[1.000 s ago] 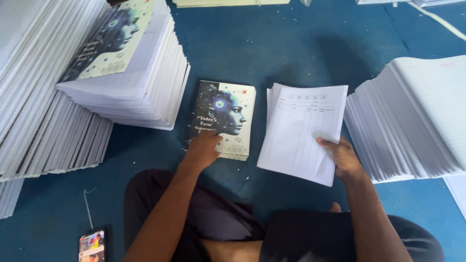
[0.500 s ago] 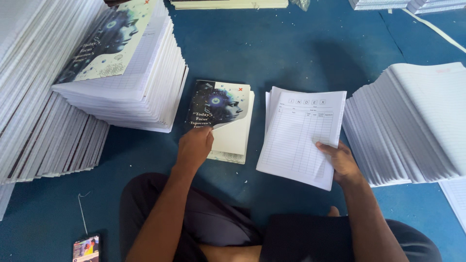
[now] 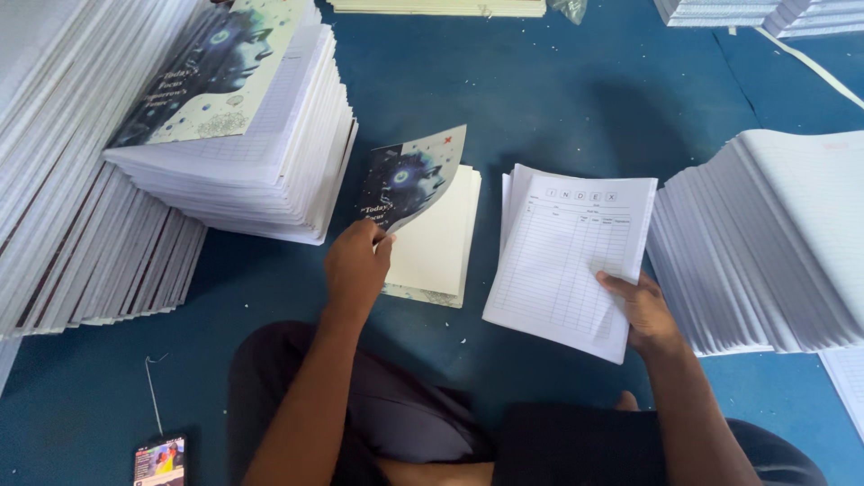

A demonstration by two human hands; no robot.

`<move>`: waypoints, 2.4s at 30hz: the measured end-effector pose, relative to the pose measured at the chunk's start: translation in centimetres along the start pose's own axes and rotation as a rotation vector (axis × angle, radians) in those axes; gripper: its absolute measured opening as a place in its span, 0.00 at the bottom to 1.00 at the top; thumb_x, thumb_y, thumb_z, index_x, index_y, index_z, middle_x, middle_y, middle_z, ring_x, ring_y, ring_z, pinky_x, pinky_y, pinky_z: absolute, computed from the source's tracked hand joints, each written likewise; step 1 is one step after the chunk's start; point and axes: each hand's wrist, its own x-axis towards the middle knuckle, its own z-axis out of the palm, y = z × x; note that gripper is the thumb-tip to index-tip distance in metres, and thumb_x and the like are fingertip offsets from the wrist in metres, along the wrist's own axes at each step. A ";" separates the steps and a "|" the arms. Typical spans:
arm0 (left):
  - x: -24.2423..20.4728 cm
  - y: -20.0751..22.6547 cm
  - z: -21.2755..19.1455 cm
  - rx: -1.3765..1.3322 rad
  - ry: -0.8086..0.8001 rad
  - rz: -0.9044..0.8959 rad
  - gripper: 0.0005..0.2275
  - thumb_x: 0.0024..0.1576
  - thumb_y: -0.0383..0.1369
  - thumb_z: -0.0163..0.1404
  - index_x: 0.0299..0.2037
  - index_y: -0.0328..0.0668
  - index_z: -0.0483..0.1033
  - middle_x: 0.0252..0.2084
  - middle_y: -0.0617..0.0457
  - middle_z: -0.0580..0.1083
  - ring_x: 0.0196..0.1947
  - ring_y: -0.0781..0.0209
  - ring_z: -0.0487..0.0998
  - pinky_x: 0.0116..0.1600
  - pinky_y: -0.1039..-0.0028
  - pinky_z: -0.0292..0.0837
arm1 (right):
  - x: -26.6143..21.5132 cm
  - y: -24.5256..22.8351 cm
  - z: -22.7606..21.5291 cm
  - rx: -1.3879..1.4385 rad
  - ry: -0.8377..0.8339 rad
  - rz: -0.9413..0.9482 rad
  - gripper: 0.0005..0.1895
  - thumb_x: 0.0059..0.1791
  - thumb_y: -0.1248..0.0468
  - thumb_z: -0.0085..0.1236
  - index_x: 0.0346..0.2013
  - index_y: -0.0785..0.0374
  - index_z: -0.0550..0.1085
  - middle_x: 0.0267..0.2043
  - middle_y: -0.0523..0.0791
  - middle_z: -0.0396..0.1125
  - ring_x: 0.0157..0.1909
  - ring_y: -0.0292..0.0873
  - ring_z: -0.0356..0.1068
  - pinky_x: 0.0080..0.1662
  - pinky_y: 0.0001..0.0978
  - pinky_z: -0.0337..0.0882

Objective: The person sits on the floor and assembles notebooks by inserting loose index pages into printed covers. They repeatedly pick a cover, insert a page, and place the completed unit onto a growing stack.

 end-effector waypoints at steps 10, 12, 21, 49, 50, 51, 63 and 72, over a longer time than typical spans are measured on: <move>0.7 -0.2 0.2 -0.020 0.053 0.014 0.07 0.55 0.27 0.54 0.42 0.34 0.75 0.37 0.42 0.76 0.41 0.40 0.76 0.46 0.53 0.69 | 0.3 -1.1 0.8 0.018 -0.047 -0.099 0.43 0.46 0.62 0.53 0.70 0.79 0.49 0.52 0.70 0.64 0.50 0.67 0.73 0.46 0.54 0.78; 0.8 -0.1 0.0 -0.039 0.147 0.147 0.12 0.57 0.27 0.52 0.51 0.33 0.77 0.42 0.40 0.76 0.43 0.40 0.75 0.49 0.54 0.69 | 0.5 -1.4 1.3 0.033 -0.055 -0.102 0.43 0.46 0.62 0.53 0.70 0.80 0.48 0.52 0.71 0.64 0.50 0.69 0.73 0.46 0.56 0.78; 0.7 -0.1 -0.6 -0.067 0.077 0.006 0.09 0.60 0.30 0.53 0.48 0.40 0.81 0.45 0.44 0.78 0.46 0.42 0.76 0.53 0.56 0.70 | 1.0 -3.5 6.3 0.044 0.031 -0.002 0.40 0.46 0.65 0.52 0.70 0.76 0.50 0.57 0.70 0.62 0.58 0.67 0.70 0.54 0.57 0.76; 1.6 -2.5 0.0 -0.198 -0.340 -0.028 0.18 0.69 0.47 0.45 0.46 0.39 0.78 0.46 0.41 0.80 0.51 0.43 0.80 0.58 0.59 0.70 | 9.1 2.8 16.5 0.380 -0.228 0.054 0.23 0.54 0.63 0.52 0.63 0.66 0.66 0.53 0.51 0.71 0.50 0.47 0.74 0.50 0.41 0.77; 1.7 -3.4 0.1 -0.165 -0.199 -0.053 0.16 0.66 0.44 0.48 0.50 0.39 0.77 0.46 0.41 0.80 0.51 0.44 0.80 0.58 0.61 0.71 | 8.8 2.6 16.3 0.365 -0.224 0.045 0.23 0.54 0.64 0.52 0.64 0.66 0.66 0.52 0.51 0.71 0.50 0.47 0.74 0.49 0.41 0.77; 1.9 -4.0 0.1 -0.131 -0.059 -0.078 0.16 0.62 0.41 0.51 0.54 0.39 0.76 0.47 0.41 0.80 0.50 0.45 0.81 0.58 0.64 0.73 | 8.5 2.3 16.0 0.379 -0.232 0.043 0.23 0.54 0.66 0.50 0.64 0.66 0.66 0.52 0.51 0.71 0.49 0.46 0.75 0.49 0.40 0.77; 2.2 -2.0 -1.5 -1.172 -0.435 -0.536 0.28 0.61 0.32 0.46 0.74 0.48 0.57 0.60 0.50 0.72 0.51 0.64 0.76 0.54 0.73 0.74 | 7.3 1.6 11.7 0.370 -0.346 -0.051 0.12 0.56 0.69 0.49 0.54 0.65 0.71 0.42 0.48 0.71 0.36 0.40 0.73 0.35 0.32 0.79; 2.2 -1.6 -1.2 -1.156 -0.452 -0.598 0.29 0.62 0.35 0.45 0.75 0.49 0.53 0.62 0.45 0.73 0.54 0.63 0.77 0.56 0.74 0.73 | 6.8 2.2 10.6 0.344 -0.267 -0.018 0.12 0.53 0.65 0.52 0.51 0.62 0.71 0.36 0.43 0.71 0.31 0.36 0.73 0.30 0.30 0.79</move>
